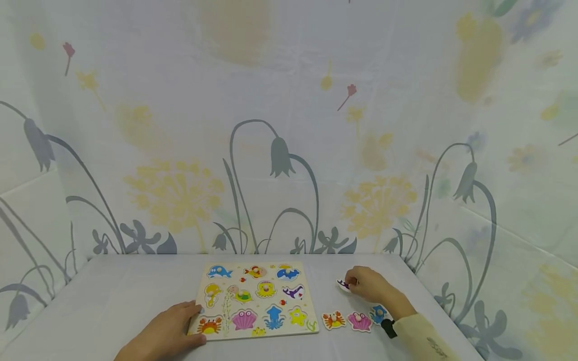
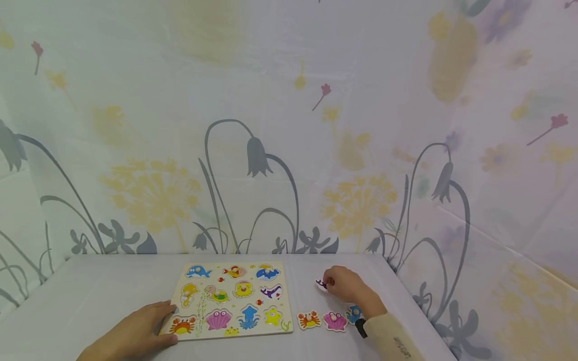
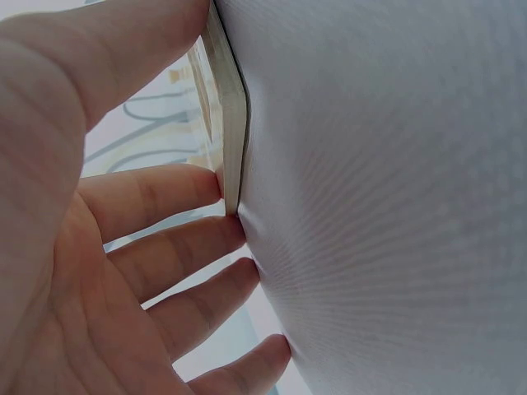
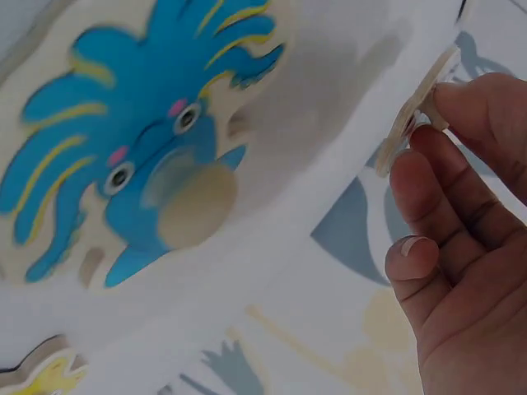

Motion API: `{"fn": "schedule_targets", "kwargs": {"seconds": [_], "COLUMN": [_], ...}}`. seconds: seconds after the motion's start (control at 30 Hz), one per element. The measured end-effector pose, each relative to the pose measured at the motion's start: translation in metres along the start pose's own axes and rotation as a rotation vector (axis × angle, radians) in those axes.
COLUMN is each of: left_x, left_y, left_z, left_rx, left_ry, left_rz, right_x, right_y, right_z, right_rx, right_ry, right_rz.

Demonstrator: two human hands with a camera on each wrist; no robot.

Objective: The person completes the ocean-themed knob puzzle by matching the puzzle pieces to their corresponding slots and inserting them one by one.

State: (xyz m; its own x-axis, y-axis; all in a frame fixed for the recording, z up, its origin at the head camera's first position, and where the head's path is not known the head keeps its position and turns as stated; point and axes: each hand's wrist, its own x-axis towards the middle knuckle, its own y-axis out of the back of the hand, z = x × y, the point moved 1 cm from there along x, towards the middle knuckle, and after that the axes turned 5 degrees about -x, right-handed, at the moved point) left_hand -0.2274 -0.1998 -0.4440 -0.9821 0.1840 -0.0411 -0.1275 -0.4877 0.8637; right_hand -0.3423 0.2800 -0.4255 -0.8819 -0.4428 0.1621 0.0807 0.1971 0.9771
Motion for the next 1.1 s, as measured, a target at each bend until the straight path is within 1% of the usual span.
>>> {"fn": "schedule_targets", "kwargs": {"seconds": [0.1,0.27,0.37,0.53,0.9,1.1], "left_x": [0.001,0.001,0.001,0.001,0.0,0.001], "left_y": [0.0,-0.001,-0.002,-0.001,0.0,0.0], "left_z": [-0.001,-0.001,-0.001,0.0,0.0,0.001], "left_rx": [0.001,-0.006,-0.007,-0.004,-0.006,0.002], "left_ry": [-0.008,0.0,0.006,-0.004,0.0,0.008], "left_rz": [-0.001,-0.007,-0.009,-0.005,0.002,-0.006], "right_x": [0.007,0.019,0.025,0.034,0.046,0.052], "right_y": [-0.003,-0.005,-0.005,-0.009,-0.016,-0.021], "right_z": [-0.011,-0.034,-0.047,-0.065,-0.1,-0.113], "right_rx": [-0.016,-0.018,0.001,0.012,-0.017,-0.031], "right_ry": [0.04,0.089,0.093,0.092,0.116,0.136], "right_rz": [0.004,-0.006,-0.025,-0.066,-0.11,-0.145]}}
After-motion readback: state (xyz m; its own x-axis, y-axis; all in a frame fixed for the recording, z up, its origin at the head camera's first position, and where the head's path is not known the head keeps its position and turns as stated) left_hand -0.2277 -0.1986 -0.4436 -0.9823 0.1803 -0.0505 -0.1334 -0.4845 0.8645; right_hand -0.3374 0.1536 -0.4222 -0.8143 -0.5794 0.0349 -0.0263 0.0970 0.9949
